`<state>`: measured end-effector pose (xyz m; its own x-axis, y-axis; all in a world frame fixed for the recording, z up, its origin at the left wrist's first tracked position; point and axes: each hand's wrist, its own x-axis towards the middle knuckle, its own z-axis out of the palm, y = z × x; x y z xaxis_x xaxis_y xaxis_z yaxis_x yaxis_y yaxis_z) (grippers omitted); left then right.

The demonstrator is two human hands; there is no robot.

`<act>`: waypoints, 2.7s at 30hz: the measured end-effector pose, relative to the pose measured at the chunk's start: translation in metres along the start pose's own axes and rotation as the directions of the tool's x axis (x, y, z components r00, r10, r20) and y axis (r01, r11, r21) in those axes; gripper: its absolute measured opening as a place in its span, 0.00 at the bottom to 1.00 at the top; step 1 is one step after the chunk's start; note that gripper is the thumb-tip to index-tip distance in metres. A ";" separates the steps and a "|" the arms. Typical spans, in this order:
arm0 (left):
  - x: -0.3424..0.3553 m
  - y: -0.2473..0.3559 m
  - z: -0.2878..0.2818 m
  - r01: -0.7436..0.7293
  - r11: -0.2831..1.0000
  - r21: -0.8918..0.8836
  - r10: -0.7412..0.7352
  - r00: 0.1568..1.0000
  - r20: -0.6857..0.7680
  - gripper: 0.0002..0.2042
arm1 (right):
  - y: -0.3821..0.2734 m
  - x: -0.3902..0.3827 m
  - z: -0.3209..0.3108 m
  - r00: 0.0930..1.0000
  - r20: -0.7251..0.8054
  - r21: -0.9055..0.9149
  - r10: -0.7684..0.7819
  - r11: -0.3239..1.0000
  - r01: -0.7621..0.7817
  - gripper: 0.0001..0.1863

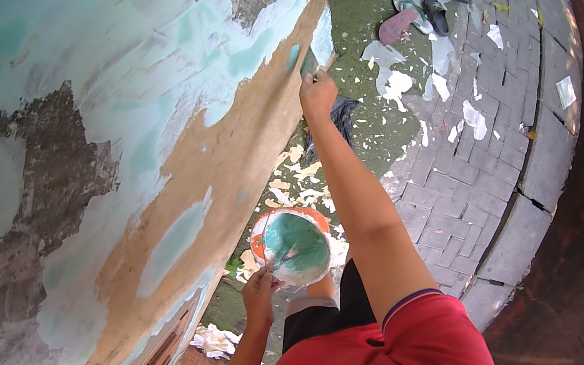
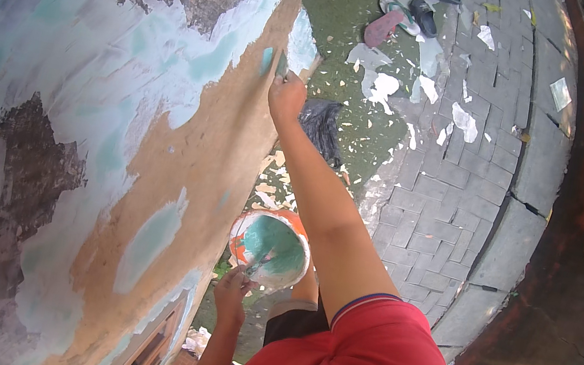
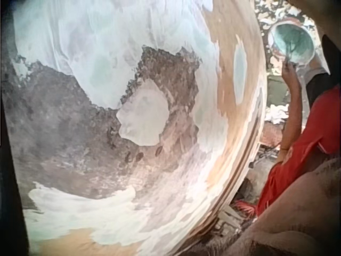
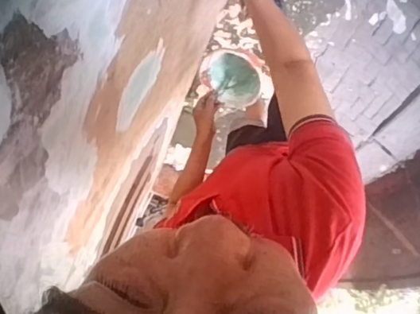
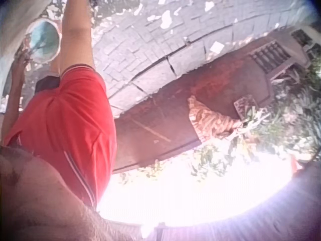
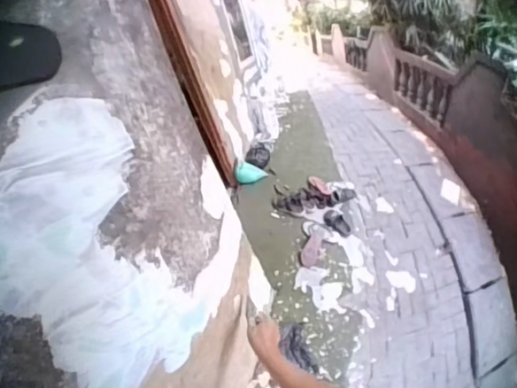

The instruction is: The person patches a damaged wall by dipping a scraper into a bucket of green compound and applying it to the wall surface.

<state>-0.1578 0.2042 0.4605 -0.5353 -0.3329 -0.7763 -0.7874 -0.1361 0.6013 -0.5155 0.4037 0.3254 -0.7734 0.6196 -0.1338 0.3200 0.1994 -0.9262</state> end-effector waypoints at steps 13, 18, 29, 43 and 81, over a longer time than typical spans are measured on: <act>0.001 -0.016 0.002 0.014 0.998 0.059 -0.016 1.000 0.025 0.16 | -0.009 -0.031 -0.011 0.999 -0.021 0.063 0.027 0.998 -0.025 0.09; -0.005 -0.019 0.004 0.018 0.998 0.062 -0.018 1.000 0.002 0.17 | 0.002 0.003 0.009 0.999 0.020 0.059 -0.034 0.998 0.033 0.09; -0.009 -0.032 -0.015 0.026 0.998 0.054 -0.021 0.995 -0.095 0.16 | -0.014 -0.071 -0.041 0.990 0.144 0.227 0.007 0.973 -0.040 0.11; -0.031 -0.029 -0.056 -0.068 0.996 -0.064 0.062 0.994 -0.094 0.14 | -0.069 -0.216 -0.081 0.897 0.440 0.245 0.041 0.956 -0.164 0.12; -0.055 -0.070 -0.151 -0.109 0.992 -0.061 0.107 0.994 -0.038 0.14 | -0.129 -0.298 -0.015 0.905 0.136 0.160 -0.403 0.910 0.382 0.15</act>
<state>-0.0268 0.0914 0.4899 -0.6042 -0.3806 -0.7001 -0.7043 -0.1561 0.6926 -0.3181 0.2047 0.4898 -0.9033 0.3770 0.2046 -0.0915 0.2966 -0.9506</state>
